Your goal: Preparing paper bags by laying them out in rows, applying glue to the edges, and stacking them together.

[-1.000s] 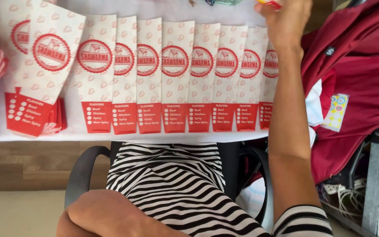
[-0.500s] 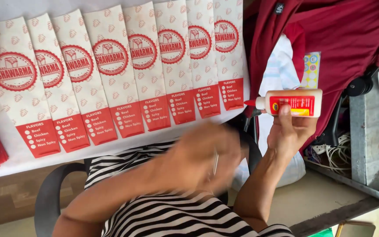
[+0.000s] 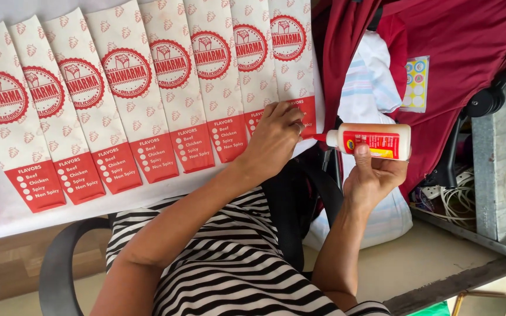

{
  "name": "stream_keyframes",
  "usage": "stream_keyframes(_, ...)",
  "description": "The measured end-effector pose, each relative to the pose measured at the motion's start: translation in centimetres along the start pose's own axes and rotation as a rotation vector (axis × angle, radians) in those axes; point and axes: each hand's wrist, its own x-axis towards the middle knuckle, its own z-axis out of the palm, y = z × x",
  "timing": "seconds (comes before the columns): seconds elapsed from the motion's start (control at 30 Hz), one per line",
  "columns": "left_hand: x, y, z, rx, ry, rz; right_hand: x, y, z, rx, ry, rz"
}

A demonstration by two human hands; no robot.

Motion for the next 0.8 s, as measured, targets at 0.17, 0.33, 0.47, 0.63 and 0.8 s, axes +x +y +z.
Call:
stream_keyframes(0.17,-0.2,0.1,-0.7,-0.049,-0.108,-0.049,-1.2,0.5,0.6,-0.021,-0.040,0.035)
stream_keyframes(0.33,-0.5,0.0,-1.1,-0.018,-0.206,-0.035,-1.8,-0.2,1.1,-0.136,-0.069,0.028)
stream_keyframes(0.47,-0.5,0.1,-1.3,-0.018,-0.217,-0.045,-0.9,0.6,-0.5,-0.123,-0.057,0.005)
stream_keyframes(0.63,-0.1,0.1,-1.5,-0.028,-0.228,-0.059,-2.3,0.2,1.2,-0.072,-0.050,0.053)
stream_keyframes(0.8,-0.3,0.2,-1.6,-0.015,-0.232,-0.073,-2.1,1.4,0.4,-0.039,-0.025,0.043)
